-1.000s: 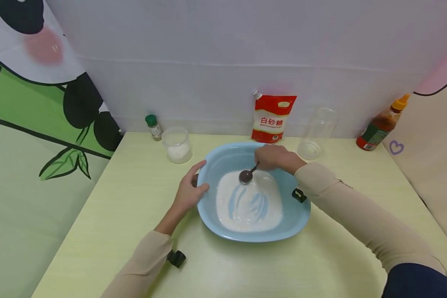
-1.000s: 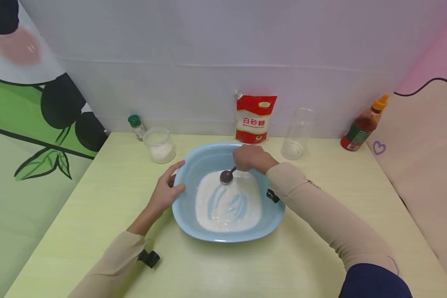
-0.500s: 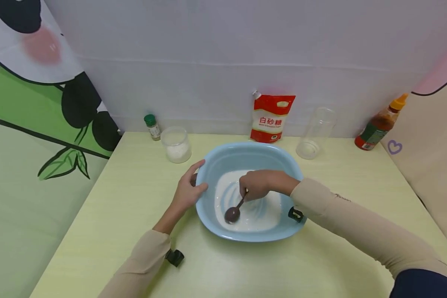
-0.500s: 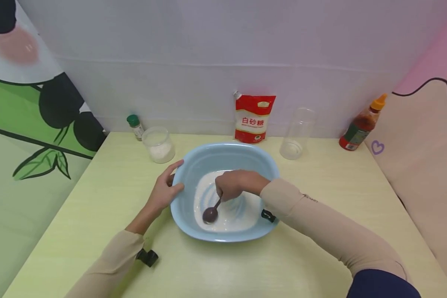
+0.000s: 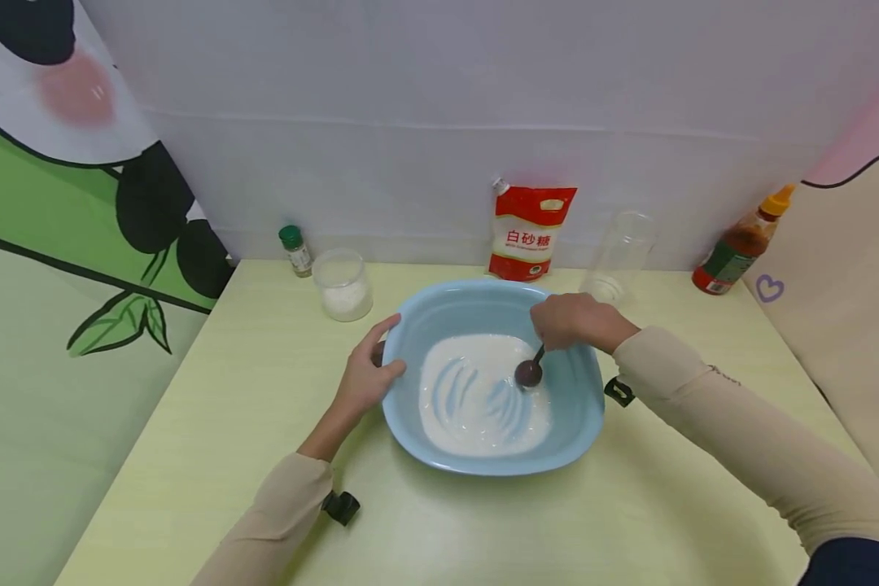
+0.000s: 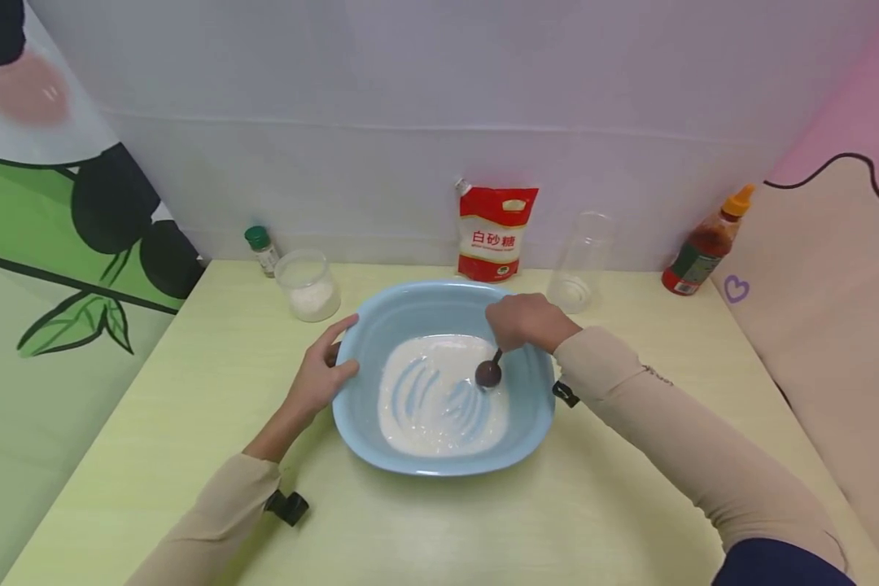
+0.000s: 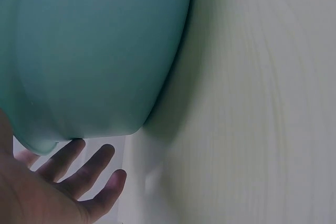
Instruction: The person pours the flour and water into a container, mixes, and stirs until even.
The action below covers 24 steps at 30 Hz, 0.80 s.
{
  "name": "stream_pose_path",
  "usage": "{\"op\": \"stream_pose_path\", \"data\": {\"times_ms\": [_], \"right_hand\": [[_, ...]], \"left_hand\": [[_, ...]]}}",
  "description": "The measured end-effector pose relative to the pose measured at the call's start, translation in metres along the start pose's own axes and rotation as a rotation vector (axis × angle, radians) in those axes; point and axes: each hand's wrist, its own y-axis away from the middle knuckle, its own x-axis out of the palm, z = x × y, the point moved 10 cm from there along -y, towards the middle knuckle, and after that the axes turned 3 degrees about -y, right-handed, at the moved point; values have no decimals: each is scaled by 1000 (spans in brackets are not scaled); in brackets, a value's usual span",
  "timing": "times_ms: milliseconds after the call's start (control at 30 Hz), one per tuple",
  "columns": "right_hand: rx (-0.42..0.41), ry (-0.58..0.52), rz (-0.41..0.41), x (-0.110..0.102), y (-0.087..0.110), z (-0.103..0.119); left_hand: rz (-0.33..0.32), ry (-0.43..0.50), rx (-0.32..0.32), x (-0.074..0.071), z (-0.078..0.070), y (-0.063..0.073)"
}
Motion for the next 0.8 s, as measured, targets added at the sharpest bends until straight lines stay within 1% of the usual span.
{"op": "stream_pose_path", "data": {"times_ms": [100, 167, 233, 300, 400, 533, 633, 700, 800], "right_hand": [[44, -44, -86, -11, -11, -3], [39, -75, -124, -15, -19, 2], [11, -96, -142, -17, -28, 11], [-39, -100, -143, -18, -35, 26], [-122, -102, -139, -16, -37, 50], [-236, -98, -97, -6, -28, 81], [-295, -91, -34, 7, -18, 96], [-316, -89, 16, 17, -10, 101], [-314, -86, 87, 31, 1, 100]], "left_hand": [[4, 3, 0, 0, 1, 0], [6, 7, 1, 1, 1, 0], [6, 13, 6, 0, 1, 0], [5, 14, 11, -1, 0, 0], [8, 16, 16, 0, -2, 0], [8, 16, 18, 1, -3, -1], [7, 25, 13, 1, -3, 0], [7, 30, 7, 0, -4, 2], [5, 33, -4, -1, -4, 3]]}}
